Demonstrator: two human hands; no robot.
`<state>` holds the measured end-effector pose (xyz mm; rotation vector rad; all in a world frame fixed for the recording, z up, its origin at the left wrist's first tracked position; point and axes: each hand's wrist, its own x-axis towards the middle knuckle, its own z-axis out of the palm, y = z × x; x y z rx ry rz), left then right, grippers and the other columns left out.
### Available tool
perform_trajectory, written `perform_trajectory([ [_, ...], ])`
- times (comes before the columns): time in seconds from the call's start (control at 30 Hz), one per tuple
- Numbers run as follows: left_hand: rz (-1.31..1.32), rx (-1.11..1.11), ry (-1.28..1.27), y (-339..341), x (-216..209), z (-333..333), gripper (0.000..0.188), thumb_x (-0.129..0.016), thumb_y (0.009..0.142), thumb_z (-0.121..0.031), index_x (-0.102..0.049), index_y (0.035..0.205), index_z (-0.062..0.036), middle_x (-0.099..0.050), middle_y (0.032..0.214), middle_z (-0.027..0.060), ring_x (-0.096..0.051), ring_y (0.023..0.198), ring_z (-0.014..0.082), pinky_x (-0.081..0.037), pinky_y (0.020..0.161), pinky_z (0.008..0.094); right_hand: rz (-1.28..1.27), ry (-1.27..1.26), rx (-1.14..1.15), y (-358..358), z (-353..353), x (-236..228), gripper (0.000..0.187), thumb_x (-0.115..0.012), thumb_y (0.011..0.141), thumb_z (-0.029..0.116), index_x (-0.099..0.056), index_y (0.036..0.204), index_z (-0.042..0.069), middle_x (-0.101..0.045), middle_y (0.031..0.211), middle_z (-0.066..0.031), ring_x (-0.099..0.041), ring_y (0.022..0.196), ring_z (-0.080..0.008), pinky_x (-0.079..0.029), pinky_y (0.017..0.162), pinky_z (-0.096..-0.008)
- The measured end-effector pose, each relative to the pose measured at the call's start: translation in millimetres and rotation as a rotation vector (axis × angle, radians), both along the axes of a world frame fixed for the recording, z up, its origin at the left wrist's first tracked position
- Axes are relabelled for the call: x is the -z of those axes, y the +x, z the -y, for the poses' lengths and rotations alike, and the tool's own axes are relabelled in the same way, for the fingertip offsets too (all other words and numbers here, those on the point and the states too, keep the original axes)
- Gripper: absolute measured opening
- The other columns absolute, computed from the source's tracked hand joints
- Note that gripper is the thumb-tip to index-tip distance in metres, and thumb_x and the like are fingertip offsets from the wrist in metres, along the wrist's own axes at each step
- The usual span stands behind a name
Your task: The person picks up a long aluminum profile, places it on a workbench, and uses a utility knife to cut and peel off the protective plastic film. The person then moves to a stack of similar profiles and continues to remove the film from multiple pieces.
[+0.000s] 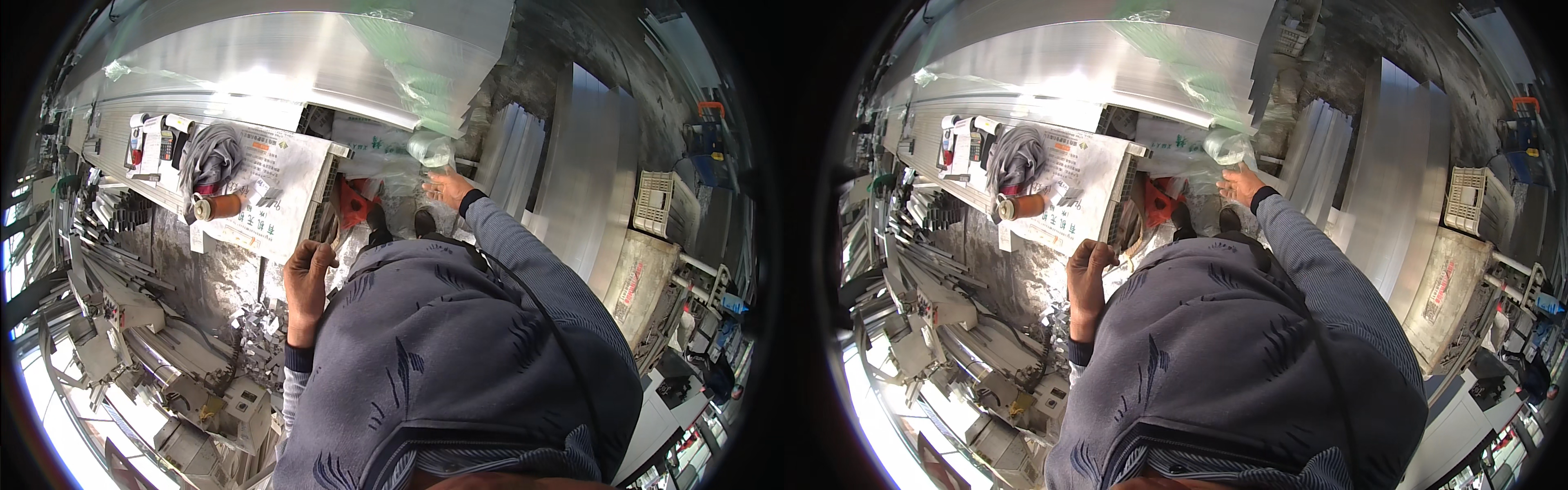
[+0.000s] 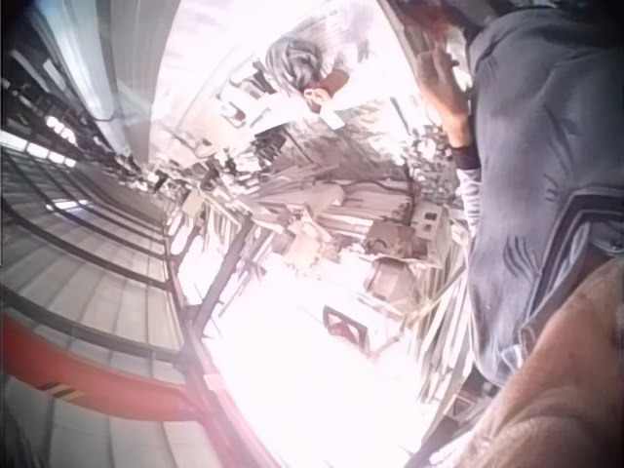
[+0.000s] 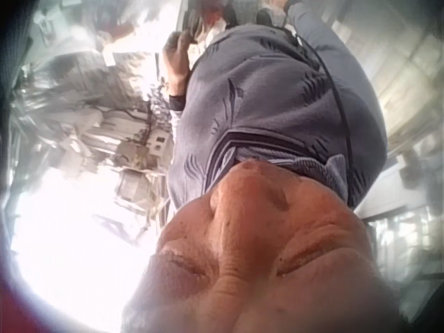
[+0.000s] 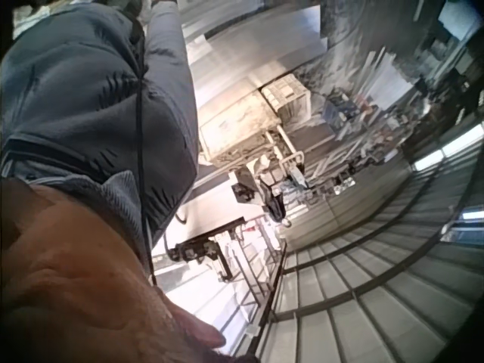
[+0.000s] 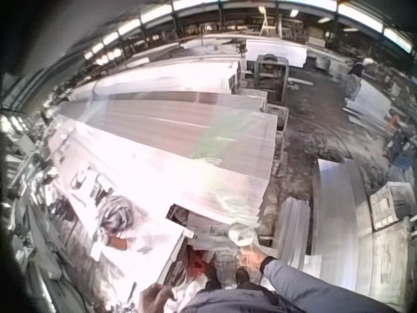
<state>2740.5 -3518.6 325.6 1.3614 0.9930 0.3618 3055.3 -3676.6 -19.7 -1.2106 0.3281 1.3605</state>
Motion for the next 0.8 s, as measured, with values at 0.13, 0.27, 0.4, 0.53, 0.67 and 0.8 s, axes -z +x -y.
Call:
perform_trajectory([
  [0.13, -0.006, -0.035, -0.003, -9, 1, -3, 0.026, -0.070, 0.107, -0.026, -0.069, 0.096, -0.0031, -0.069, 0.084, 0.0009, -0.062, 0.080, 0.0081, -0.049, 0.078, 0.0250, 0.198, -0.095, -0.093, 0, -3, 33, 0.109, -0.071, 0.095, 0.002, 0.008, 0.171, 0.005, -0.047, 0.156, -0.0213, -0.069, 0.105, -0.0286, -0.061, 0.082, -0.0450],
  [0.27, -0.008, -0.089, -0.018, -18, 4, -4, 0.026, -0.070, 0.107, -0.026, -0.069, 0.096, -0.0026, -0.069, 0.084, 0.0015, -0.062, 0.080, 0.0081, -0.049, 0.078, 0.0255, 0.212, -0.203, -0.234, -6, 28, 58, 0.095, -0.071, 0.092, 0.003, -0.015, 0.168, -0.004, -0.068, 0.123, -0.0203, -0.071, 0.085, -0.0268, -0.057, 0.068, -0.0397],
  [0.4, -0.026, -0.060, -0.017, -28, 12, -14, 0.026, -0.070, 0.107, -0.024, -0.068, 0.094, -0.0022, -0.068, 0.084, 0.0017, -0.061, 0.079, 0.0080, -0.049, 0.078, 0.0256, 1.058, -0.195, -0.582, -26, 39, -11, 0.051, -0.067, 0.088, 0.004, -0.062, 0.139, -0.002, -0.076, 0.099, -0.0152, -0.074, 0.087, -0.0261, -0.058, 0.075, -0.0388],
  [0.53, 0.005, -0.087, -0.025, -27, 22, -48, 0.029, -0.068, 0.108, -0.028, -0.067, 0.091, -0.0041, -0.067, 0.084, 0.0002, -0.062, 0.080, 0.0092, -0.050, 0.078, 0.0266, 1.407, 0.222, -0.637, -31, -5, -187, 0.038, -0.066, 0.089, 0.000, -0.071, 0.126, 0.001, -0.075, 0.102, -0.0160, -0.074, 0.089, -0.0301, -0.059, 0.079, -0.0389],
  [0.67, 0.006, -0.042, 0.064, -15, 29, -116, 0.024, -0.072, 0.106, -0.025, -0.068, 0.099, -0.0029, -0.065, 0.087, -0.0012, -0.063, 0.079, 0.0082, -0.052, 0.075, 0.0259, 1.895, 0.422, -0.395, -35, -83, -368, 0.035, -0.072, 0.085, -0.011, -0.075, 0.118, 0.001, -0.073, 0.097, -0.0136, -0.074, 0.085, -0.0288, -0.059, 0.074, -0.0376],
  [0.8, 0.179, -0.060, 0.148, 0, 31, -205, 0.025, -0.071, 0.106, -0.026, -0.066, 0.108, -0.0017, -0.065, 0.093, -0.0013, -0.063, 0.081, 0.0086, -0.055, 0.076, 0.0262, 2.234, 0.272, -0.522, -15, -173, -478, 0.054, -0.078, 0.081, 0.000, -0.067, 0.133, 0.004, -0.066, 0.126, -0.0156, -0.064, 0.117, -0.0345, -0.053, 0.100, -0.0463],
])
